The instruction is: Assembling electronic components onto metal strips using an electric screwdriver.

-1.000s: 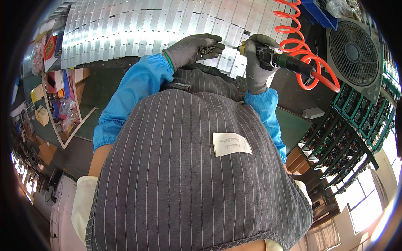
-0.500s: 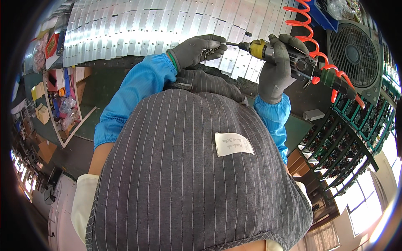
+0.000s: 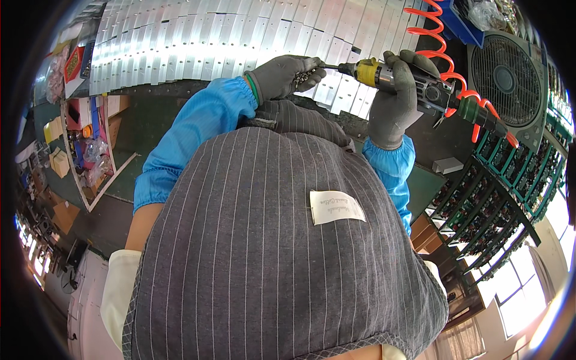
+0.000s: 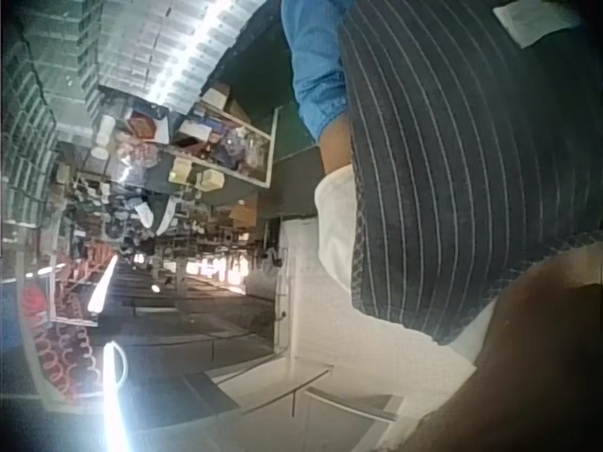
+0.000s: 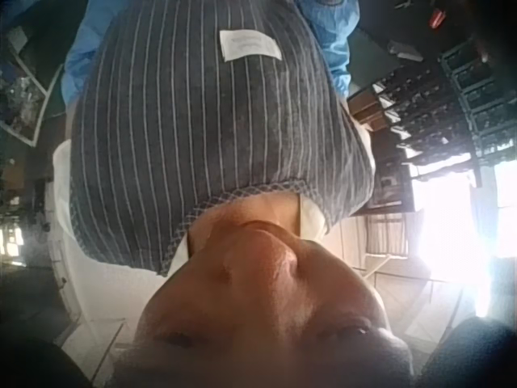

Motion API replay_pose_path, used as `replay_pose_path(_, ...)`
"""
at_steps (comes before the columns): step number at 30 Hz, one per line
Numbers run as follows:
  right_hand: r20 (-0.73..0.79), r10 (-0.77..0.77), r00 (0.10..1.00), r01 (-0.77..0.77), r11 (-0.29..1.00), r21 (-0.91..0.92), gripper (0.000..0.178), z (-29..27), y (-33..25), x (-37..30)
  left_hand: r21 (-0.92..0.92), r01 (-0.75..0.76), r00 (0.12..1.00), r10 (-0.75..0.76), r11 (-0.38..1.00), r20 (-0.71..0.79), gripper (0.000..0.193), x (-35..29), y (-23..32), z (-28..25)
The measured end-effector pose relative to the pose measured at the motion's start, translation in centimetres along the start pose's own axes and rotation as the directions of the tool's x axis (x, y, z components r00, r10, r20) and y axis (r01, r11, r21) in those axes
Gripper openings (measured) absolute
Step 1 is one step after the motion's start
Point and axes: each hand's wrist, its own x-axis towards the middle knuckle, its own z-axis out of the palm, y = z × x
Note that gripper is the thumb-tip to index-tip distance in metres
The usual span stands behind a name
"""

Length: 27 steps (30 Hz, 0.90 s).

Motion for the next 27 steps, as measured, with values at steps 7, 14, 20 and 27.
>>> replay_pose_path(7,-0.025,0.041,0.999,-0.039,0.997,0.063,0.030,0.8,-0.6,-0.5,-0.011,0.014,0.999,-0.014,1.000,0.050,0.031,0.3,-0.1,0.0)
replay_pose_path(14,-0.047,0.046,0.998,-0.036,0.980,0.198,0.024,1.4,-0.8,-0.9,0.021,-0.024,0.999,0.024,0.999,-0.021,0.034,0.3,-0.2,0.3)
replay_pose_path(20,-0.073,0.060,0.996,-0.047,0.983,0.177,0.027,1.1,-1.0,-0.4,-0.017,-0.053,0.998,0.053,0.998,0.013,0.030,0.9,-0.4,-0.2)
replay_pose_path(27,-0.066,-0.009,0.998,0.008,1.000,-0.021,0.019,0.6,0.7,-0.2,-0.329,0.036,0.999,-0.031,0.944,0.019,0.024,0.1,0.3,-0.6)
